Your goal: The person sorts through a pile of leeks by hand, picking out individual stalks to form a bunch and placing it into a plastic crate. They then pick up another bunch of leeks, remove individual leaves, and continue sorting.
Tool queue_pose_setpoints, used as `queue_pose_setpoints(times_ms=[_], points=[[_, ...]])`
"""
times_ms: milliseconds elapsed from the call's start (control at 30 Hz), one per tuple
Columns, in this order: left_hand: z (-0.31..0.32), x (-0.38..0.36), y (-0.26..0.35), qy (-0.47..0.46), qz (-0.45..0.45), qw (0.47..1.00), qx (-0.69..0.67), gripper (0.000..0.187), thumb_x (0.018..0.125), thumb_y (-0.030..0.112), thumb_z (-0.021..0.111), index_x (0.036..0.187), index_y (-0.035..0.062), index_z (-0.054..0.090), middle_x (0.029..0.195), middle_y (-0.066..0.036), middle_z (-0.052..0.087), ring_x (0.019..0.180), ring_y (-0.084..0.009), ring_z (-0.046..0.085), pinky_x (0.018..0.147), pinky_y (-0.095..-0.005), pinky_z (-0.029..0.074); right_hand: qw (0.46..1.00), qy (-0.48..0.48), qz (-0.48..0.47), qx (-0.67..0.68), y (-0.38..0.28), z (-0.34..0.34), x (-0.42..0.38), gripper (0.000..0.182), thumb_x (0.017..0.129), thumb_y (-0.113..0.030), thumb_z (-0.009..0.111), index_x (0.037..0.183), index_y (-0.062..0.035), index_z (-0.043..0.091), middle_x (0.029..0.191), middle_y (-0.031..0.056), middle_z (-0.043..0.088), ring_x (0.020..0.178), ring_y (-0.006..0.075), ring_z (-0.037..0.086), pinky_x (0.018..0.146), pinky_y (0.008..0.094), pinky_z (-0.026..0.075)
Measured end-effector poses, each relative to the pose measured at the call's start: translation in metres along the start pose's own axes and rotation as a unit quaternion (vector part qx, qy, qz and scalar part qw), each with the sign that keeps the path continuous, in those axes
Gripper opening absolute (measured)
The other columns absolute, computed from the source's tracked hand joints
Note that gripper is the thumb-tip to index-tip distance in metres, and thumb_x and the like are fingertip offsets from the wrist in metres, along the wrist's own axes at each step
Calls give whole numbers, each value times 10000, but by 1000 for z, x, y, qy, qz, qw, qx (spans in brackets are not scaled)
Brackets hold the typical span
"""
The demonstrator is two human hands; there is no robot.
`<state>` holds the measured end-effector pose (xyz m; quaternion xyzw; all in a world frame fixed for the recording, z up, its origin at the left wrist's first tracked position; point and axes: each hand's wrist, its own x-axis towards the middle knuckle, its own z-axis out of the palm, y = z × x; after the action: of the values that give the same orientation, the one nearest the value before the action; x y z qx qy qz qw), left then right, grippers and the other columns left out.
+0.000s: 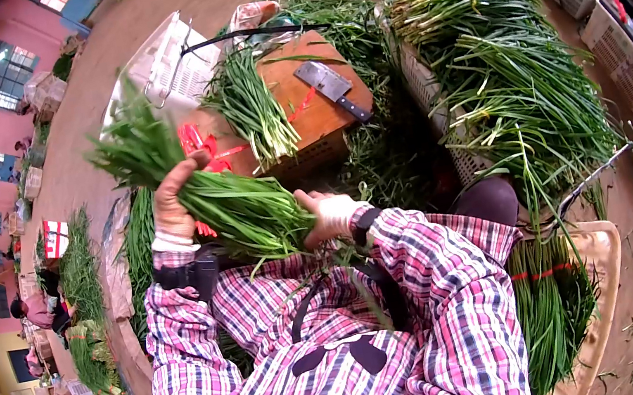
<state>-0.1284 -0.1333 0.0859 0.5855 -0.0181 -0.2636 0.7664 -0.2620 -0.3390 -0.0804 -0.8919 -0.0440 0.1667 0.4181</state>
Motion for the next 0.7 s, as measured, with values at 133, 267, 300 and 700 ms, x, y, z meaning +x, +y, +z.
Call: queue_pose_setpoints(times_ms=[133, 267, 300, 700], points=[[-55, -8, 20, -2, 24, 995, -94, 235, 849, 154, 669, 1012, -15, 673, 950, -130, 702, 873, -264, 670, 891, -423, 535, 997, 19, -66, 44, 60, 55, 25, 521, 829, -328, 675, 1253, -53, 549, 894, 176, 689, 877, 295, 670, 797, 381, 517], [-98, -25, 45, 4, 107, 987, -117, 245, 851, 205, 681, 907, -31, 654, 885, -144, 668, 851, -301, 650, 916, -491, 524, 984, -18, -9, 176, 0, -10, -31, 297, 902, -280, 642, 1112, -70, 654, 814, 129, 686, 731, 208, 636, 716, 353, 504], [-111, -28, 48, 25, 140, 984, -104, 229, 853, 220, 680, 878, -7, 652, 876, -130, 661, 860, -284, 638, 942, -509, 500, 983, -28, -12, 182, -3, -19, -39, 289, 904, -280, 639, 1108, -75, 657, 810, 124, 685, 723, 195, 631, 703, 354, 503], [-202, -46, 91, 82, 280, 940, -176, 261, 877, 300, 639, 885, 39, 630, 949, -116, 670, 957, -273, 613, 963, -486, 450, 936, 15, 59, -348, 19, -97, -76, 824, 680, -460, 767, 1347, -101, 443, 1280, 139, 556, 1248, 303, 472, 1017, 458, 381]])
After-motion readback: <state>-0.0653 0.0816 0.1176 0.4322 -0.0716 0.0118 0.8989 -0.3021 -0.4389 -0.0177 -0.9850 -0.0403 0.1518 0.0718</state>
